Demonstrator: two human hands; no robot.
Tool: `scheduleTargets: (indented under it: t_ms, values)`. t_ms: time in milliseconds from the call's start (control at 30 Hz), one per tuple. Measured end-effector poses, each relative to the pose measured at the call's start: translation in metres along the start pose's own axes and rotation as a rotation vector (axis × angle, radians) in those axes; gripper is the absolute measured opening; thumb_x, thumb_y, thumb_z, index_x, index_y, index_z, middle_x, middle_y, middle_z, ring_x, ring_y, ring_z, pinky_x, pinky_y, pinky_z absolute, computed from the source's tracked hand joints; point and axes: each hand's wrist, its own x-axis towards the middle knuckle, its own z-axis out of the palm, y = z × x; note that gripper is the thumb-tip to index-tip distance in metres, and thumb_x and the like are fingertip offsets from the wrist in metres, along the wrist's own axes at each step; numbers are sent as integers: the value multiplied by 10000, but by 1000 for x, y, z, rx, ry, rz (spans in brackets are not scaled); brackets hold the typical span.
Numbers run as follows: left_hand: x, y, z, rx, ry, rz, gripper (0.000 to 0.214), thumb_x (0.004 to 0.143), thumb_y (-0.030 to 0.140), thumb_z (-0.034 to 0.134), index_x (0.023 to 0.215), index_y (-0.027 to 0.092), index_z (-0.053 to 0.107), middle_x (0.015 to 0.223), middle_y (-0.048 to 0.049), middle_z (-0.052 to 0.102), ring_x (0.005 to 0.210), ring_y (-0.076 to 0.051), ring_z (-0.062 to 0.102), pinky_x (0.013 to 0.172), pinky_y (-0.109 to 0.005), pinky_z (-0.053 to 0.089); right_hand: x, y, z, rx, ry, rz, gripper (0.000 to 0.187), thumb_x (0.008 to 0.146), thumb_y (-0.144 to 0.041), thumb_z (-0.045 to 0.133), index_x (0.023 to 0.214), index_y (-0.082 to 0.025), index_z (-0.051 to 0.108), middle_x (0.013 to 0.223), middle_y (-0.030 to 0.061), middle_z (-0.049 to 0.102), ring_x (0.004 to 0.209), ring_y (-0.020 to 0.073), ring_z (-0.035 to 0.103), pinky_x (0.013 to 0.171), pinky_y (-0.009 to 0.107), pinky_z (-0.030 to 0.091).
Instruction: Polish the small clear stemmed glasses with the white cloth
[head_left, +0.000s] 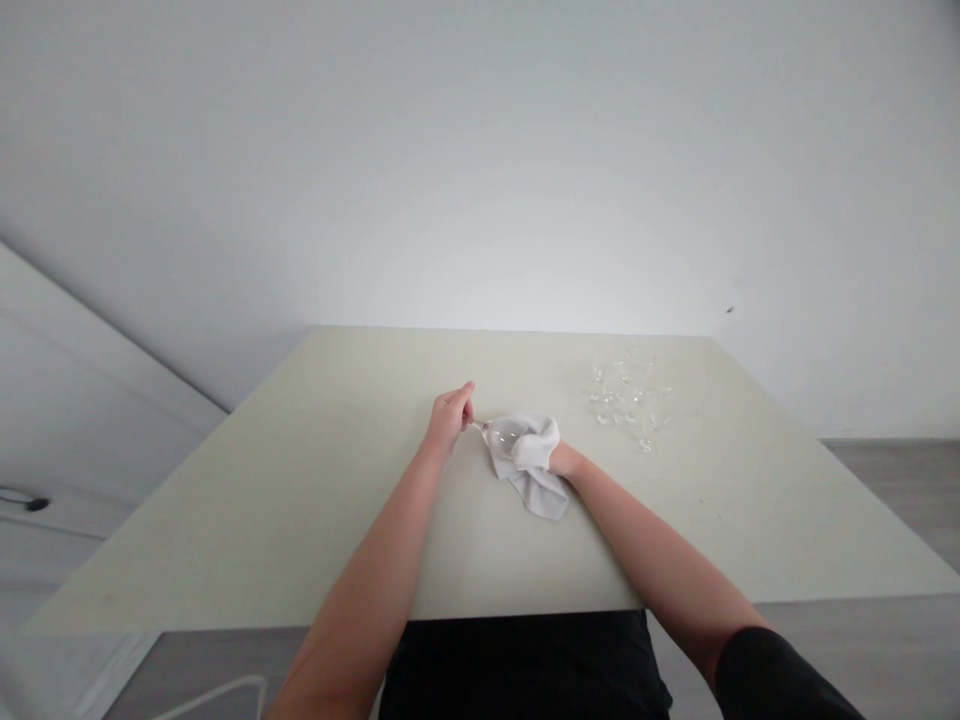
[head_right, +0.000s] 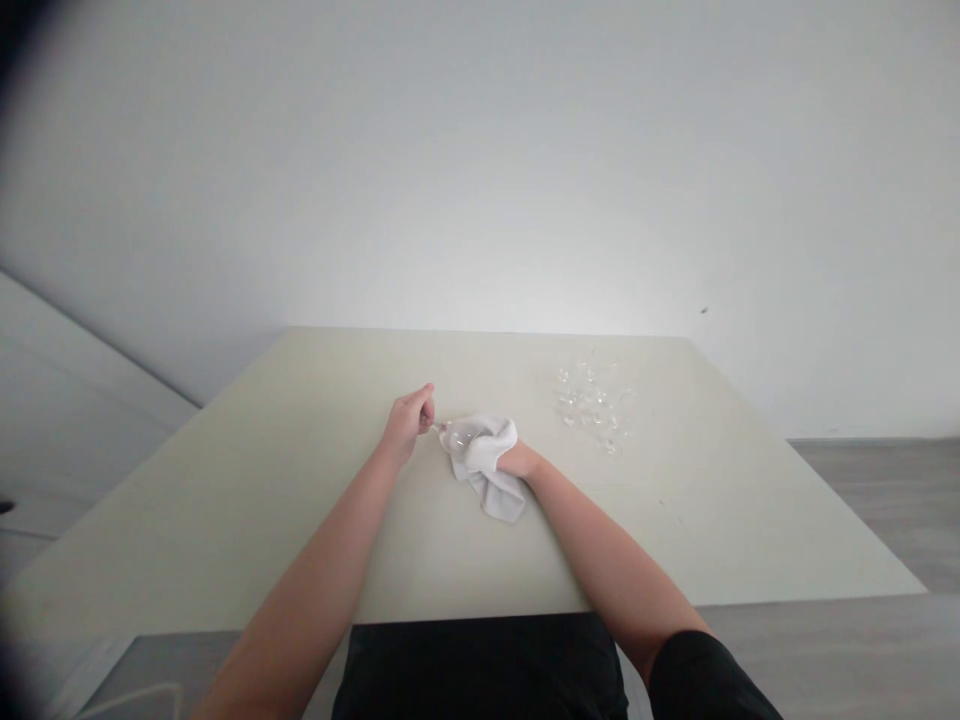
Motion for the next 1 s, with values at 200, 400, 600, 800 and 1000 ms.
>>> scheduleTargets:
  t_ms: [200, 400, 600, 800, 1000]
  values:
    - [0, -3, 9, -258, 25, -52, 540, 760, 624, 624, 518, 191, 413, 461, 37, 413, 376, -52, 265, 399, -211, 162, 5, -3, 8, -105, 109, -24, 480, 704, -440, 795, 1092, -167, 716, 1085, 106, 733, 1044, 277, 673, 1039, 463, 481]
    - [-17, 1, 26, -17, -361, -44, 450, 744, 590, 705, 696, 184, 518, 596, 36, 498, 497, -85, 443, 434, -199, 290, 12, -6, 20, -239, 316, -65, 240, 801, -430, 682, 800, -191, 702, 802, 47, 712, 767, 206, 670, 809, 375, 560]
    - [-20, -1, 26, 146, -567, 113, 312, 794, 478, 711, 904, 190, 658, 946, -46, 661, 889, -169, 612, 741, -273, 491, 12, 2, 9, -165, 672, -94, 282, 796, -472, 642, 697, -209, 624, 713, 16, 665, 707, 182, 638, 746, 336, 537]
    - [-14, -2, 19, 255, -389, 232, 328, 821, 498, 676, 877, 177, 709, 1063, -96, 675, 1015, -225, 619, 770, -298, 483, 12, 5, 6, -93, 795, -17, 316, 736, -522, 672, 718, -209, 633, 714, 20, 672, 663, 177, 625, 712, 332, 530]
    - [-17, 1, 20, -35, -368, 139, 558, 673, 528, 828, 1063, 170, 652, 1027, -93, 694, 916, -199, 652, 738, -276, 496, 10, -3, 19, -213, 370, -16, 294, 750, -520, 710, 708, -233, 664, 741, 38, 697, 729, 216, 625, 759, 372, 525]
